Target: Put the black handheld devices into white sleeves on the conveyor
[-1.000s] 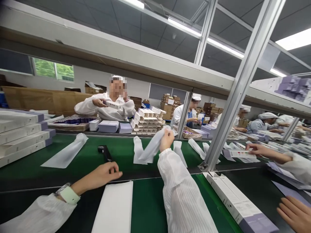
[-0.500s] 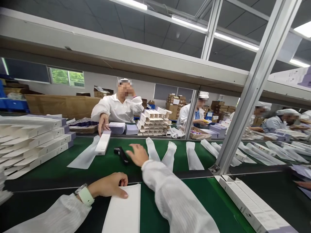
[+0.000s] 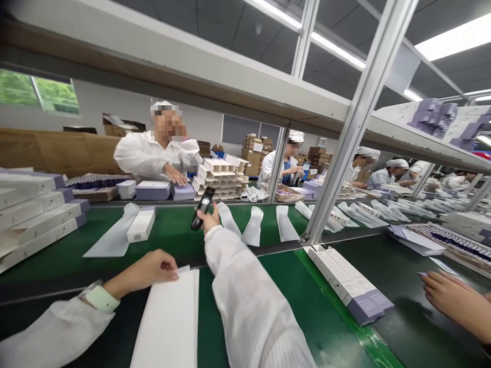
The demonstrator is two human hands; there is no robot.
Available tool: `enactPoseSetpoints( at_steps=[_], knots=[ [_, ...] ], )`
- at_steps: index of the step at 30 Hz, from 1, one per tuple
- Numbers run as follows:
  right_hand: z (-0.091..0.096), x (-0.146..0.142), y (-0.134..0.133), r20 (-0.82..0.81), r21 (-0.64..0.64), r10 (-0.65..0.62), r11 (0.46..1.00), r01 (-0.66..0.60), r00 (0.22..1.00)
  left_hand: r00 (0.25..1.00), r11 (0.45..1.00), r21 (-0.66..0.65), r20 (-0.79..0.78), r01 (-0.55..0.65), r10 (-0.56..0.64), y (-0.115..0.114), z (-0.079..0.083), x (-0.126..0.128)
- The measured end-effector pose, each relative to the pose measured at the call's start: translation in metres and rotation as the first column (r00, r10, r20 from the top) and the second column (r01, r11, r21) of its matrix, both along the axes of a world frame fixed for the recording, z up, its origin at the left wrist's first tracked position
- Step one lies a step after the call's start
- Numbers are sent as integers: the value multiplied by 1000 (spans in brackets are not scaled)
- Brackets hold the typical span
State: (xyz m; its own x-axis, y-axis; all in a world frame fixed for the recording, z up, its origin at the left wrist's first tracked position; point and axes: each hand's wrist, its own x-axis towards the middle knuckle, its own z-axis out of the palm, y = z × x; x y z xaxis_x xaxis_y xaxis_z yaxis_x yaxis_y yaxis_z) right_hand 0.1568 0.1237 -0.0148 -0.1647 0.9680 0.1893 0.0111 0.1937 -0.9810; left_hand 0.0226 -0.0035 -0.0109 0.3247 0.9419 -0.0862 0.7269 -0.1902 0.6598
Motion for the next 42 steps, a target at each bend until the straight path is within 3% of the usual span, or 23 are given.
enactPoseSetpoints(
  at_steps=[2,4,7,9,12,13,15,17,20,26,31,42],
  knots=[
    [18,21,-7,-307,-4,105,994,-112,946,1000,999,48,-14,-19,20,-3,6,3],
    [32,38,-18,-436,13,177,982,-190,882,1000,996,88,-8,-29,30,-6,8,5],
    [42,51,-38,-382,15,225,971,-238,896,999,988,155,-38,8,-2,-11,7,7],
    [41,52,-49,-319,2,230,970,-242,919,992,957,276,-108,88,-60,-13,6,9],
    [35,47,-59,-260,-8,224,972,-234,939,961,827,522,-267,206,-71,-15,2,11],
    [33,46,-61,-247,-12,220,973,-230,944,947,790,565,-315,238,-61,-15,0,12],
    [30,43,-63,-228,-19,212,975,-222,950,924,766,578,-380,282,-54,-16,-4,14],
    [27,42,-64,-210,-28,209,975,-219,955,912,776,554,-405,301,-65,-16,-7,16],
    [23,41,-62,-217,-39,211,974,-224,953,927,810,541,-374,226,-9,-17,-11,18],
    [18,41,-58,-195,-71,163,981,-180,967,994,922,385,-110,30,14,-18,-11,12],
    [19,33,-65,-239,-48,159,983,-175,958,1000,903,430,-18,-13,23,-16,-10,10],
    [18,28,-67,-253,-25,146,987,-157,957,995,921,389,94,-20,-19,-21,-4,13]
  ],
)
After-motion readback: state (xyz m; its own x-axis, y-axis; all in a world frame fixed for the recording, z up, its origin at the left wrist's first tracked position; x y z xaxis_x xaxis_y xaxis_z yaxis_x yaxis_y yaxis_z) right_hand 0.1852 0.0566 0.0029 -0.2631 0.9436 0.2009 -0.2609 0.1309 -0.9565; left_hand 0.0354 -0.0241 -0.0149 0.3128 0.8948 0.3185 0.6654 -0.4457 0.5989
